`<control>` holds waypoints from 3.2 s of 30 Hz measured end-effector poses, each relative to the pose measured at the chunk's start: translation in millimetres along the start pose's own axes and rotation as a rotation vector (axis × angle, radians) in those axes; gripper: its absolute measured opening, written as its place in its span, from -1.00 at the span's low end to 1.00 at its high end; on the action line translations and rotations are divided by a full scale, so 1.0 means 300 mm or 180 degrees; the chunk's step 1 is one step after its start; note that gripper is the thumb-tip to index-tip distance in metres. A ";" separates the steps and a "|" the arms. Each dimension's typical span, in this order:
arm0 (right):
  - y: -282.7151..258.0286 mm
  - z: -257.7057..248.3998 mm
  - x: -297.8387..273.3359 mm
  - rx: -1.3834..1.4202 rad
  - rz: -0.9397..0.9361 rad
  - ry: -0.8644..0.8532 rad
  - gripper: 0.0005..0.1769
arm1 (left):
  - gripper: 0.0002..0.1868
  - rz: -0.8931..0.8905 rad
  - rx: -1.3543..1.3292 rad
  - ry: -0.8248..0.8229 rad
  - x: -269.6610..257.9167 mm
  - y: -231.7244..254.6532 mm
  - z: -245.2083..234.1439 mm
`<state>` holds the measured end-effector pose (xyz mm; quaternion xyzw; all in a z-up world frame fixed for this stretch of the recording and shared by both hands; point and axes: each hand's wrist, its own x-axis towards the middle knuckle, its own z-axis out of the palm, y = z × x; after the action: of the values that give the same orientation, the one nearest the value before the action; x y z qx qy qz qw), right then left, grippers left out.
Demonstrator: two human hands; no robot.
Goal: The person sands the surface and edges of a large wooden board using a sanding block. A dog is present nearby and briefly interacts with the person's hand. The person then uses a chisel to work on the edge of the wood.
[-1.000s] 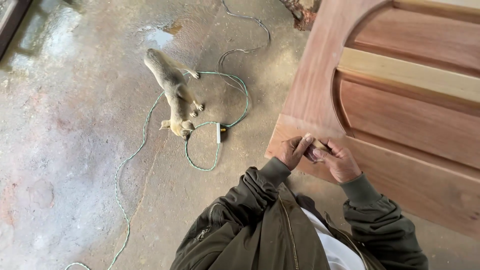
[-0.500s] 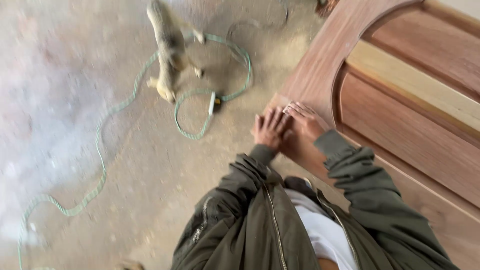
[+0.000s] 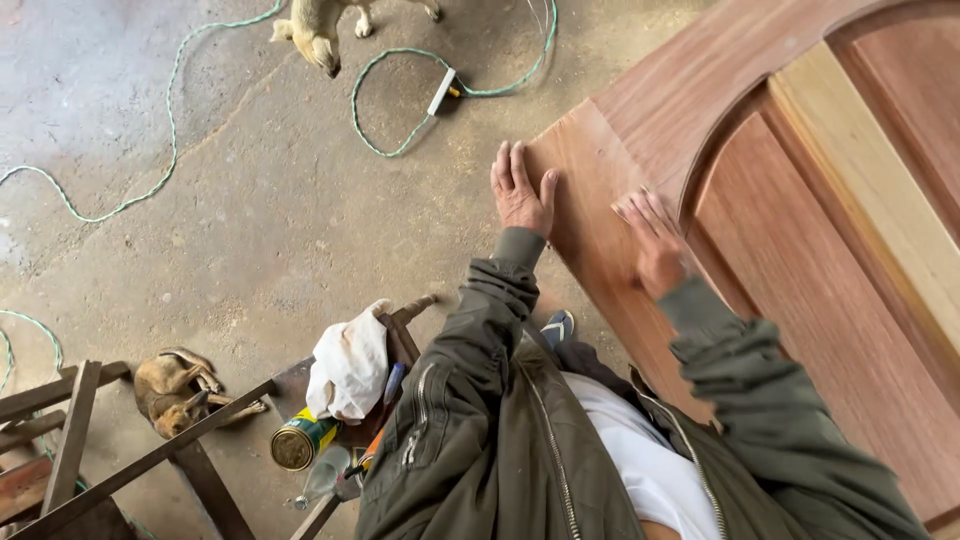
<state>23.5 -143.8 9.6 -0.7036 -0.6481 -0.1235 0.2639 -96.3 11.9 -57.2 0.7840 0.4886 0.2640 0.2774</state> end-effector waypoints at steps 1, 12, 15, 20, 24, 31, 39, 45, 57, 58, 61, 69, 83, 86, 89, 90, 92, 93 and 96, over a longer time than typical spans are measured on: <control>0.004 0.044 0.084 0.0004 -0.0024 0.0018 -0.68 | -0.27 0.0004 0.0002 0.0030 0.011 -0.006 0.006; 0.082 0.081 0.126 0.0336 -0.0113 -0.0346 -0.70 | -0.31 -0.0250 0.0153 -0.0224 0.000 -0.001 0.010; 0.114 0.122 0.061 -0.0014 -0.0126 -0.0371 -0.68 | -0.32 -0.0096 0.0091 -0.0049 -0.003 0.019 -0.005; 0.158 0.355 0.277 0.0293 -0.0150 0.0171 -0.58 | -0.32 0.0160 0.0113 0.0143 0.002 -0.007 0.009; 0.096 0.257 0.287 0.0414 -0.0098 0.0040 -0.57 | -0.29 0.0256 0.0273 0.0110 0.008 -0.054 0.024; 0.142 0.265 0.091 -0.0037 0.0080 -0.0357 -0.51 | -0.32 0.0293 0.0221 0.0029 0.017 -0.042 0.032; 0.156 0.391 0.306 0.0087 0.0111 -0.0319 -0.55 | -0.33 0.0464 0.0418 0.0235 0.023 -0.046 0.037; 0.053 0.056 -0.025 0.0103 0.0118 -0.0318 -0.55 | -0.60 -0.1049 -0.0754 -0.0460 0.094 0.015 -0.026; 0.045 0.236 0.260 0.0273 -0.0248 0.0039 -0.69 | -0.86 -0.0676 -0.0770 0.0777 0.078 0.016 0.052; 0.072 0.272 0.276 0.0291 -0.0261 0.0038 -0.69 | -0.86 -0.0687 -0.0758 0.0794 0.081 0.031 0.039; 0.091 0.292 0.277 -0.0034 -0.0452 0.0045 -0.67 | -0.84 -0.0813 -0.0904 0.0690 0.068 0.045 0.025; 0.011 0.005 -0.016 -0.0085 -0.0142 -0.0373 -0.68 | -0.86 -0.0733 -0.0889 0.0806 0.072 0.055 0.023; -0.045 0.011 0.067 0.0453 -0.0042 -0.0063 -0.70 | -0.85 -0.0779 -0.1036 0.0663 0.069 0.047 0.016; -0.016 -0.054 -0.114 0.0402 0.0011 -0.0331 -0.65 | -0.86 -0.0740 -0.1040 0.0780 0.074 0.046 0.030; -0.016 -0.013 -0.074 0.0197 -0.0069 -0.0345 -0.67 | -0.86 -0.0699 -0.1026 0.0792 0.064 0.061 0.007; -0.020 0.008 -0.019 0.0158 -0.0090 -0.0333 -0.69 | -0.86 -0.0688 -0.1064 0.0778 0.064 0.073 -0.008; -0.013 0.114 0.133 0.0243 -0.0177 -0.0229 -0.67 | -0.87 -0.0659 -0.1031 0.0802 0.073 0.044 0.024; -0.012 0.164 0.204 0.0320 -0.0255 -0.0137 -0.66 | -0.89 -0.0635 -0.1004 0.0811 0.072 0.030 0.040; 0.030 0.307 0.326 0.0464 -0.0248 0.0098 -0.68 | -0.85 -0.0643 -0.0934 0.0768 0.073 0.021 0.050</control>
<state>29.6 -12.2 -18.2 -0.6548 -0.6781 -0.0970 0.3194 -73.7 26.9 -60.3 0.6449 0.5507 0.3950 0.3532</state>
